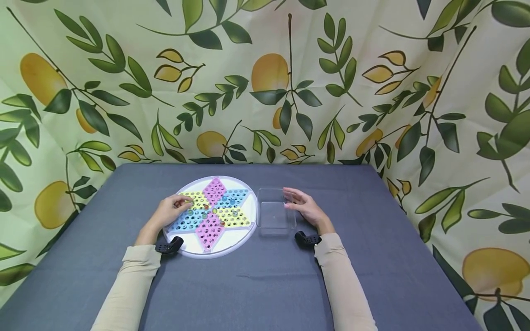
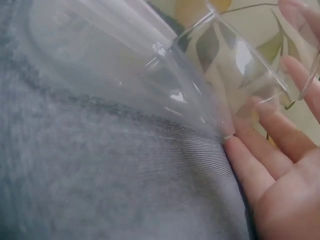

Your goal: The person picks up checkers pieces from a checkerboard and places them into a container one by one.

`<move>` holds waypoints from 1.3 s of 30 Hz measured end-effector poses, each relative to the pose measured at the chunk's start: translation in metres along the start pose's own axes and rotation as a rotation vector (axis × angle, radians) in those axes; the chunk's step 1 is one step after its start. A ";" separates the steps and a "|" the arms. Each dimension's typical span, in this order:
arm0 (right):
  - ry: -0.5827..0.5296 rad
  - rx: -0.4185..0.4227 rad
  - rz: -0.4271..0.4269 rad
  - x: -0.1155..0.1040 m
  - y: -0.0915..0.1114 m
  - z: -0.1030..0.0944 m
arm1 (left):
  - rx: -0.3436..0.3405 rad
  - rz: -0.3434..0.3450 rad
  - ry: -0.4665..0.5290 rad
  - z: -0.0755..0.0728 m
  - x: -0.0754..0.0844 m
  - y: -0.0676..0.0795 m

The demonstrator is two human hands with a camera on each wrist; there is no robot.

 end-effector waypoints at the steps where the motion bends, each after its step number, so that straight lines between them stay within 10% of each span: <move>1: -0.004 -0.011 -0.008 0.000 -0.001 0.000 | 0.005 -0.001 0.003 0.000 0.000 0.000; 18: -0.008 0.006 -0.017 0.003 0.000 0.002 | -0.016 -0.083 0.162 0.004 0.019 0.003; 39: -0.019 0.003 0.016 0.001 0.000 0.005 | -0.062 0.042 0.332 0.029 0.078 -0.002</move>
Point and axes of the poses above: each hand's wrist, its own y-axis away from the middle knuckle, its own z-axis out of the palm, x = y × z, the point moved 7 cm from there along -y, towards the middle knuckle, and after that the axes turned 11 degrees about y, right-handed, at the moved point
